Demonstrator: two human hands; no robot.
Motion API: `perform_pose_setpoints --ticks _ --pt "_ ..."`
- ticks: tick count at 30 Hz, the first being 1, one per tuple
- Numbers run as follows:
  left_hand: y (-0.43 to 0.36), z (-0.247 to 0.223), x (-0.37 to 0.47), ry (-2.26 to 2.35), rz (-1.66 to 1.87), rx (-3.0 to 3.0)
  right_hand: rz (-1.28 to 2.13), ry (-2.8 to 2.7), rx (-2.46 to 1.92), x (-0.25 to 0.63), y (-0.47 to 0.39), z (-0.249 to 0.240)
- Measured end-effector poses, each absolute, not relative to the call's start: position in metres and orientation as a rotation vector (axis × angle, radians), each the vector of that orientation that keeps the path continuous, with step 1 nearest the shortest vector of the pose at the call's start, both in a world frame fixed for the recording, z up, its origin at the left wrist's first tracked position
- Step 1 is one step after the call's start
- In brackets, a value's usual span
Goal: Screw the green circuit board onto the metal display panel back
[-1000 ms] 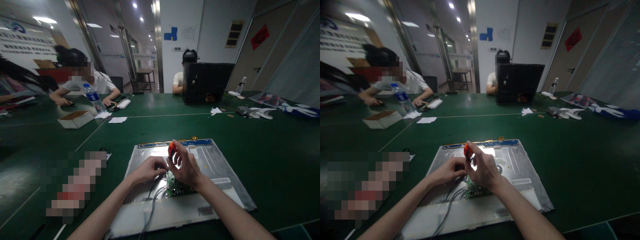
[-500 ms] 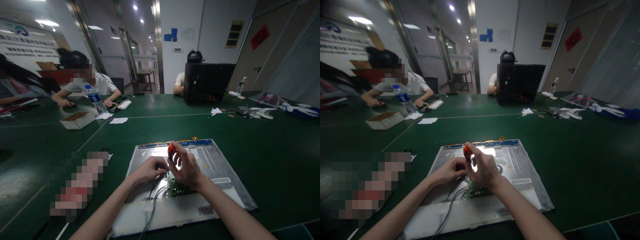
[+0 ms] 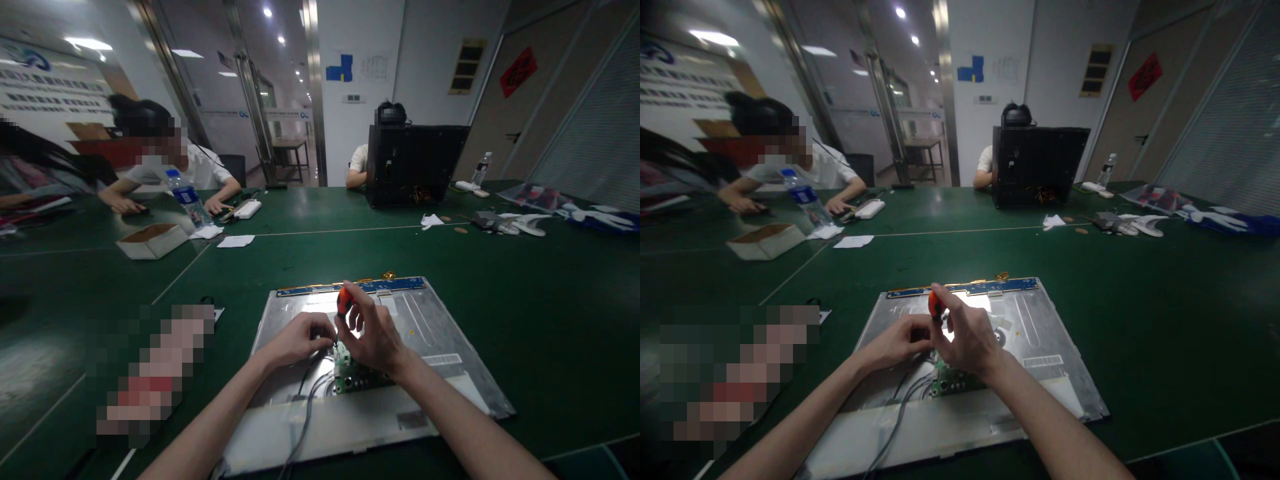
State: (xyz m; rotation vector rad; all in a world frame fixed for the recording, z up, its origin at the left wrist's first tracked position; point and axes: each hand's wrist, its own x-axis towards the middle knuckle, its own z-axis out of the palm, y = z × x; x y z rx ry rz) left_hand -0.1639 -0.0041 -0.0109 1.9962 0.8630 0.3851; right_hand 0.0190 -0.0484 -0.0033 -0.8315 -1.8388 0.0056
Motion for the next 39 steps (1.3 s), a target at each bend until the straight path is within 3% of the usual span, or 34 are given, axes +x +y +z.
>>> perform_pose_setpoints --ticks 39 --pt "-0.0017 -0.0156 -0.1657 0.844 0.392 2.009 -0.035 -1.863 -0.804 0.0202 -0.0467 -0.0040"
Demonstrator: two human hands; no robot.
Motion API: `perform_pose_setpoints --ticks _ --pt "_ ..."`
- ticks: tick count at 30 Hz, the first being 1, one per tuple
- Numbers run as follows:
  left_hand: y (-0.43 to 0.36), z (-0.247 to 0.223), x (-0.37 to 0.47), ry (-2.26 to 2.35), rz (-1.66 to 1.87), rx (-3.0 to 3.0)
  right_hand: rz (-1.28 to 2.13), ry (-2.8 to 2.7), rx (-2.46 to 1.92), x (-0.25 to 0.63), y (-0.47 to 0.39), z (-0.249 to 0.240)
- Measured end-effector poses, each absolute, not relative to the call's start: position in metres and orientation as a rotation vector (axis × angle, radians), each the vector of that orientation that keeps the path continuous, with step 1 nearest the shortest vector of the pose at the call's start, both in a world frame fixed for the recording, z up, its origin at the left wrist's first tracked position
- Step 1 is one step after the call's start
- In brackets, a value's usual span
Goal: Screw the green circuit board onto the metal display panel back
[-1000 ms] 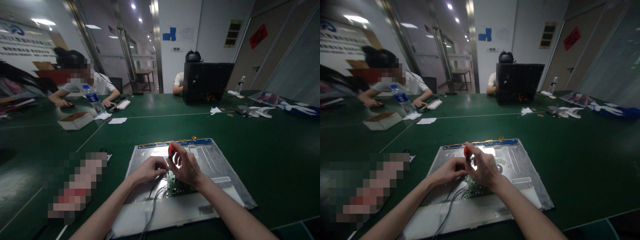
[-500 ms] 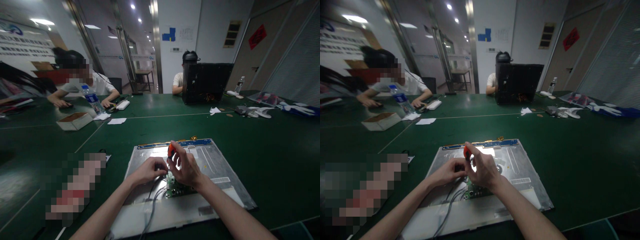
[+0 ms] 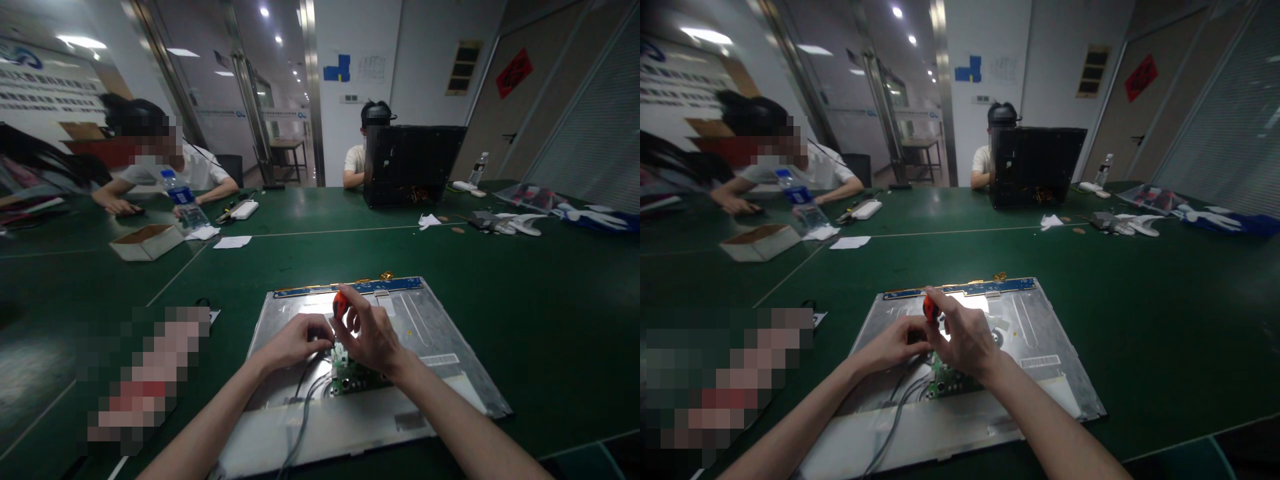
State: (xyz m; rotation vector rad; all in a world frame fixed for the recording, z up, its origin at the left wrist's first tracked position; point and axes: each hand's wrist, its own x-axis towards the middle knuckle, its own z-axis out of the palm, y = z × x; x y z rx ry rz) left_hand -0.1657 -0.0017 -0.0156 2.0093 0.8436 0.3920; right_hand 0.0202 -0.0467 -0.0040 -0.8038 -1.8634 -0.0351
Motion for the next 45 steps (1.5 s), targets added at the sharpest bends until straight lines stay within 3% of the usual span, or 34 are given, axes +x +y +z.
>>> perform_pose_setpoints --ticks 45 --pt "-0.0013 -0.0142 -0.1660 0.827 0.389 2.016 -0.027 -1.856 -0.811 0.0206 -0.0468 -0.0019"
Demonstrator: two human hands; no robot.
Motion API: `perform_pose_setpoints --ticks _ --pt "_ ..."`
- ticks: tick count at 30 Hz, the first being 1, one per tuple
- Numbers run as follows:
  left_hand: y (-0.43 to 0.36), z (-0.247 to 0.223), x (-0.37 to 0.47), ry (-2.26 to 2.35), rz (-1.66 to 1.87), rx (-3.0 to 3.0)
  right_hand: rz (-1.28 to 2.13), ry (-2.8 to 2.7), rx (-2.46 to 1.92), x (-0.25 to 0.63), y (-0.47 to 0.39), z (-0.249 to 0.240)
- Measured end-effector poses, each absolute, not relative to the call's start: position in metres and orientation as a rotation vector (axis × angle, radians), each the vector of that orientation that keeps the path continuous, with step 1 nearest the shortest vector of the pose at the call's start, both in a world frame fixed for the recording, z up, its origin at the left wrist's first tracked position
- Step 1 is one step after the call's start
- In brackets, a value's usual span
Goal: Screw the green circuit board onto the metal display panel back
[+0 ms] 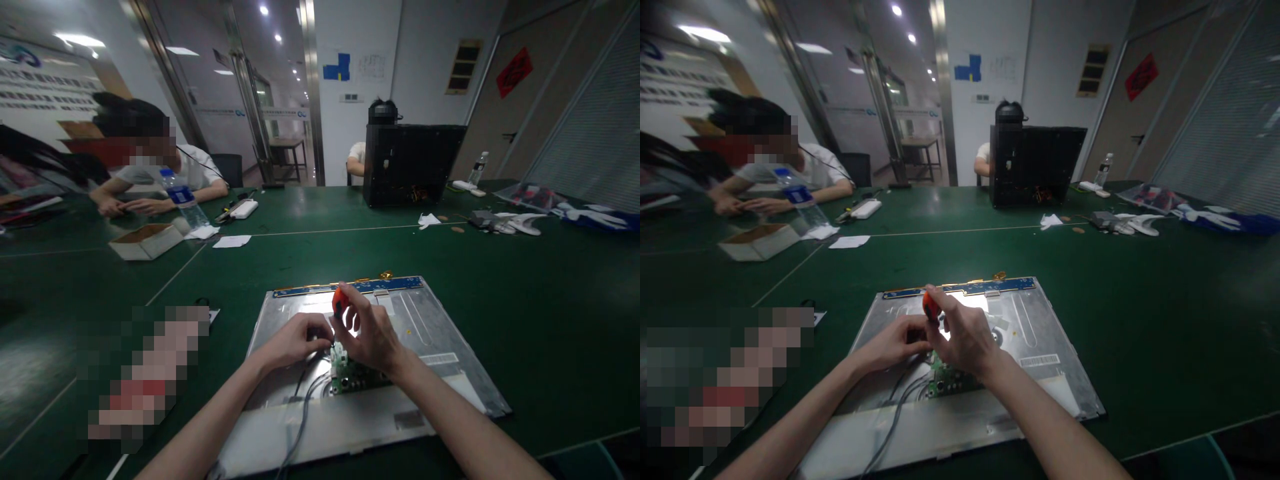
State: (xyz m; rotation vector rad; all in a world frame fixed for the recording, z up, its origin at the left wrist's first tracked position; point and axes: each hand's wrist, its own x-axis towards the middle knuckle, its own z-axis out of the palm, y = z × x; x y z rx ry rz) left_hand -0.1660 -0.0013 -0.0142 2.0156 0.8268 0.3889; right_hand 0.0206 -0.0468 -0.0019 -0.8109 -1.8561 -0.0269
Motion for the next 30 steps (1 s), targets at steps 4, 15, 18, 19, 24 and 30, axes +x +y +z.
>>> perform_pose_setpoints --ticks 4,15,18,19,24,30 --pt "-0.0017 -0.0130 -0.1661 0.836 0.392 2.019 -0.042 -1.864 -0.799 0.0212 -0.0457 -0.0022" --pt "-0.0019 -0.0142 -0.1652 0.832 0.375 2.014 0.011 -1.889 -0.828 0.0216 -0.0487 -0.0006" --pt "-0.0018 -0.0133 -0.1652 0.835 0.370 2.015 0.005 -1.886 -0.834 0.0213 -0.0478 -0.0020" --pt "-0.0019 -0.0128 -0.1653 0.837 0.373 2.016 0.000 -1.880 -0.834 0.0210 -0.0476 -0.0024" --pt "-0.0030 -0.0111 -0.1650 0.850 0.399 2.017 -0.019 -1.860 -0.814 0.0206 -0.0470 -0.0030" --pt "-0.0023 -0.0131 -0.1642 0.853 0.401 2.011 0.006 -1.877 -0.823 0.0212 -0.0482 -0.0010"
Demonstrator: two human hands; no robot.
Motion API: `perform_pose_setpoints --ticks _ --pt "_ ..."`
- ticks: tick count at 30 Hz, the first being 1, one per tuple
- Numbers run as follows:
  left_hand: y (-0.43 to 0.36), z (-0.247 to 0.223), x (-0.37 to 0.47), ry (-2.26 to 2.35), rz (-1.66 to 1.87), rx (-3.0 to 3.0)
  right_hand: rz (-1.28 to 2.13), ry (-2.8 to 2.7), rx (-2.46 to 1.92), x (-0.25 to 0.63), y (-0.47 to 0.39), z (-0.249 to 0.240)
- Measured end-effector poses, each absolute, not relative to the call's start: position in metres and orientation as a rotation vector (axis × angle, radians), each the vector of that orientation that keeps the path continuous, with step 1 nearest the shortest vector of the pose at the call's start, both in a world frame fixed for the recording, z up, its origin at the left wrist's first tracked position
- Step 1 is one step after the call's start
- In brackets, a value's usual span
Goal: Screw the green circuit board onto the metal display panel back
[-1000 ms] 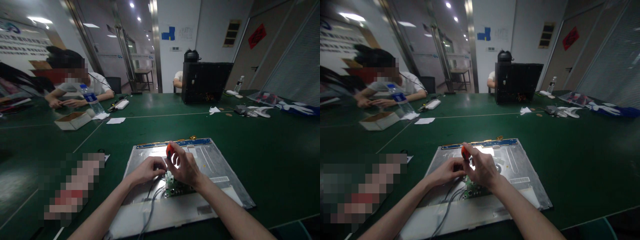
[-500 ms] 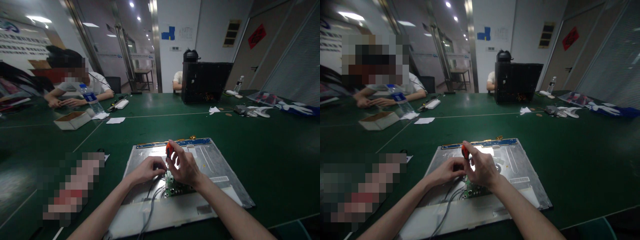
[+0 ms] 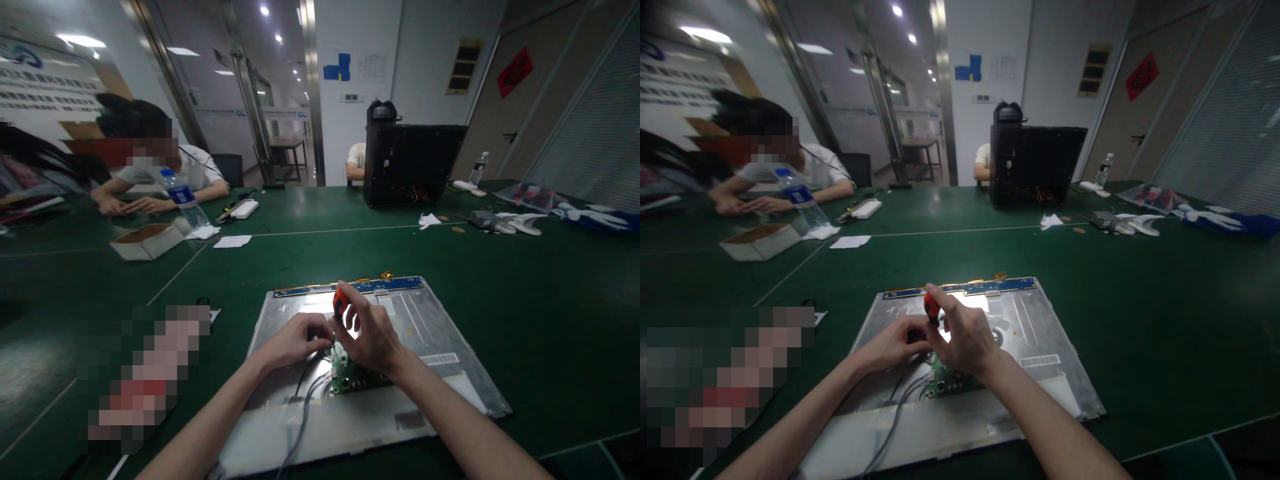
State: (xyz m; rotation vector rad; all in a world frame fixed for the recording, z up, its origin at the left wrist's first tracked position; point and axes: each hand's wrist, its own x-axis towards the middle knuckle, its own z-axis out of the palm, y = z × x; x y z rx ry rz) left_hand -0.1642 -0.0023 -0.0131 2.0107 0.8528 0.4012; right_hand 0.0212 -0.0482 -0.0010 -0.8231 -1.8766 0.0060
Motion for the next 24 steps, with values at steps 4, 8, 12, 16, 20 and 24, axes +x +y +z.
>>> perform_pose_setpoints --ticks 4,8,12,16,20,24 --pt "-0.0009 -0.0144 -0.1649 0.854 0.386 2.011 -0.004 -1.897 -0.811 0.0212 -0.0494 0.0019" --pt "-0.0006 -0.0147 -0.1658 0.849 0.377 2.012 -0.023 -1.891 -0.809 0.0206 -0.0492 0.0020" --pt "-0.0018 -0.0131 -0.1656 0.848 0.380 2.013 -0.024 -1.866 -0.817 0.0202 -0.0474 -0.0022" --pt "-0.0034 -0.0097 -0.1644 0.848 0.398 2.017 -0.032 -1.851 -0.822 0.0208 -0.0469 -0.0029" --pt "-0.0040 -0.0073 -0.1637 0.842 0.417 2.018 -0.023 -1.872 -0.808 0.0211 -0.0488 0.0008" --pt "-0.0040 -0.0084 -0.1635 0.832 0.414 2.009 0.013 -1.897 -0.815 0.0208 -0.0508 0.0016"
